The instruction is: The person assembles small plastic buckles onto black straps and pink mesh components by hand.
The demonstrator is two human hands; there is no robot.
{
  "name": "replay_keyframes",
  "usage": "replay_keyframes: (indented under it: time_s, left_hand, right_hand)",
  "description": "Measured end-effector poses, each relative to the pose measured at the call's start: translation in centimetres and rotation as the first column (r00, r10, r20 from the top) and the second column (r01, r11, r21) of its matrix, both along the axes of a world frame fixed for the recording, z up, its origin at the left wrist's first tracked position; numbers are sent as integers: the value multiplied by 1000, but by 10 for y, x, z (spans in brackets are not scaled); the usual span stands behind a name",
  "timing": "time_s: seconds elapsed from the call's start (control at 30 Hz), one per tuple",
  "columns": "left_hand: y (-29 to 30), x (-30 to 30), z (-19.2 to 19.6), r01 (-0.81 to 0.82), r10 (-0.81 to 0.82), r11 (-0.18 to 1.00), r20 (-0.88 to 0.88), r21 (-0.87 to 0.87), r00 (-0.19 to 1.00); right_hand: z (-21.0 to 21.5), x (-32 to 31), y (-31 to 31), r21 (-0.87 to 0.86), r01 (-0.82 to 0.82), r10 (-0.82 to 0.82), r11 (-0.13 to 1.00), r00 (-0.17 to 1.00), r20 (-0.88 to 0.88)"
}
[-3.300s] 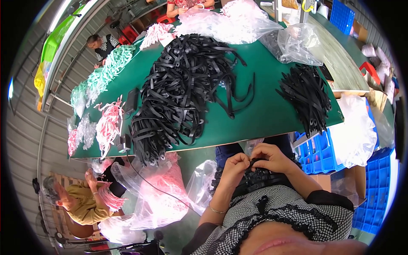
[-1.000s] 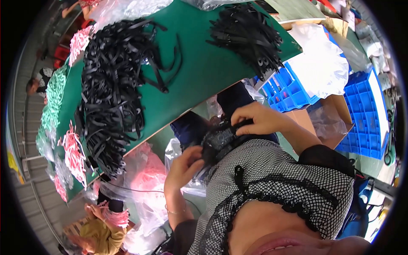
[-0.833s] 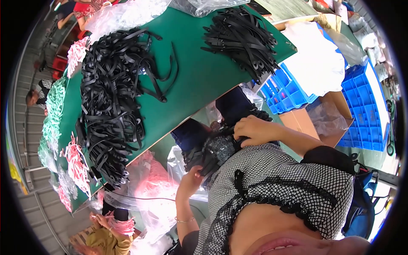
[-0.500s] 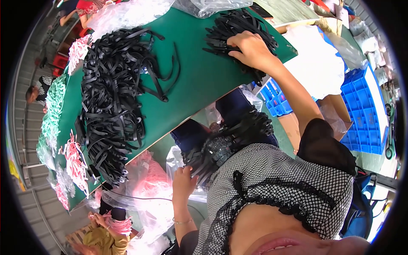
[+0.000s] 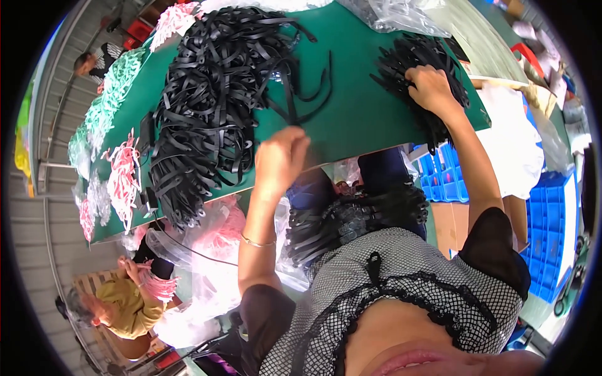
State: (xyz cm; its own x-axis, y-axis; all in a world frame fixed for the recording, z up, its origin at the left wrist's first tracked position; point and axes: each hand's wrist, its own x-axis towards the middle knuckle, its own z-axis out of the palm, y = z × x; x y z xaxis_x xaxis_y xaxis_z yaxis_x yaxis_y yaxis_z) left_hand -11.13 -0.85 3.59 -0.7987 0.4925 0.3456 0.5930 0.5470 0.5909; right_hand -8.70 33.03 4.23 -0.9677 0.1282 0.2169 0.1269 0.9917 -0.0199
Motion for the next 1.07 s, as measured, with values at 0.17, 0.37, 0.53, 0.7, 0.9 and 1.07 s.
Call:
replay_keyframes:
  time_s: [0.17,0.37,0.53,0.7,0.9,1.07]
  left_hand:
    - [14,-98,-17,-112,103,989,-103,-92,989]
    - [47,-136,-21,-418,407,769,-134,-484,904]
    - [67,-135,-8,-375,414,716,-74,-589,907]
    - [69,-139,-22,-504,481,723,-180,-473,858]
    - [65,-132,-52,-323,281,930,-226,-176,933]
    - [53,-109,-47,-202,207,976,50,-85,977]
  right_hand:
    - [7,-3,2,-177,-100,74,979,986,-149]
    - [27,11,12,-752,-318,95,578,941,-325]
    - [64,18,14,-825,-511,85,243,858,-506]
    - [69,3,9,-880,-474,87,23,878,-471]
    - [100,4,3,-730,-657,-22,-188,746,-665]
    - [94,20,-3,-649,-536,263,-540,626,-735]
